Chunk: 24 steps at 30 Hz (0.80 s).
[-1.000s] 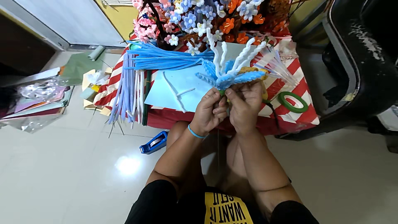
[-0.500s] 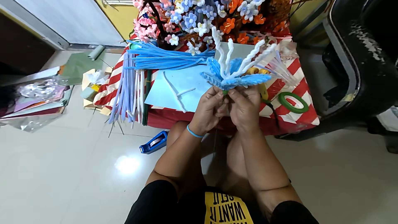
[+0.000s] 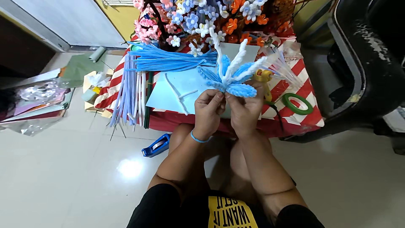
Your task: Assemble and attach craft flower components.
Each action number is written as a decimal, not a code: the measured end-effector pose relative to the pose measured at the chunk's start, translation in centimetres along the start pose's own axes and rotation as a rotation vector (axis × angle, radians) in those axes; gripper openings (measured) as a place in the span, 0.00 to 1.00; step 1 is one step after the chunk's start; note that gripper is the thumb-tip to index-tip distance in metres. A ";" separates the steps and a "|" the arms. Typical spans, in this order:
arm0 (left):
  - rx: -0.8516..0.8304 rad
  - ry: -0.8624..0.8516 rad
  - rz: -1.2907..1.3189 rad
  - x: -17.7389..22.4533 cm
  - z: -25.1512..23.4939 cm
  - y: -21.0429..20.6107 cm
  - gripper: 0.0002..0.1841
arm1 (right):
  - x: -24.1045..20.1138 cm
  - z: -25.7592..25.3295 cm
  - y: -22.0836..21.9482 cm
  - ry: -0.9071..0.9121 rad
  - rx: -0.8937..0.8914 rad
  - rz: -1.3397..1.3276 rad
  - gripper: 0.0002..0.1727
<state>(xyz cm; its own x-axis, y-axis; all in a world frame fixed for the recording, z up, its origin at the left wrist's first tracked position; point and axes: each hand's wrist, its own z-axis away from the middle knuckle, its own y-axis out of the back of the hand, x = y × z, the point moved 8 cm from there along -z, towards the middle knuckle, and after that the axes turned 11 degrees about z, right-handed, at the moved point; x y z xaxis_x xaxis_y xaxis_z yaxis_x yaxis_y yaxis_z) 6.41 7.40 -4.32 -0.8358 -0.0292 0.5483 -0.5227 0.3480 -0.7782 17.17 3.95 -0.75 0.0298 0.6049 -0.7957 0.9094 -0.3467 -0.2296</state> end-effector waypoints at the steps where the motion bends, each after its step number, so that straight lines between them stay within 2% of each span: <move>1: 0.004 0.008 0.005 0.0 0.0 0.0 0.07 | 0.0 0.0 0.0 0.000 0.000 -0.008 0.25; 6: 0.023 0.077 0.054 -0.3 0.0 0.1 0.07 | 0.2 0.0 -0.1 -0.007 -0.016 -0.024 0.20; 24: -0.022 0.251 0.187 -1.0 0.1 -0.4 0.08 | -0.9 -0.2 0.1 0.047 -0.059 -0.054 0.25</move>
<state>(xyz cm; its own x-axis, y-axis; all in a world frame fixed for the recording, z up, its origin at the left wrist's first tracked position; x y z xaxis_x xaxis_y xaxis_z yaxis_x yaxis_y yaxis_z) 7.37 7.20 -4.60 -0.8478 0.2690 0.4570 -0.3578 0.3460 -0.8673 17.35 3.49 0.03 -0.0022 0.6549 -0.7557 0.9330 -0.2706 -0.2372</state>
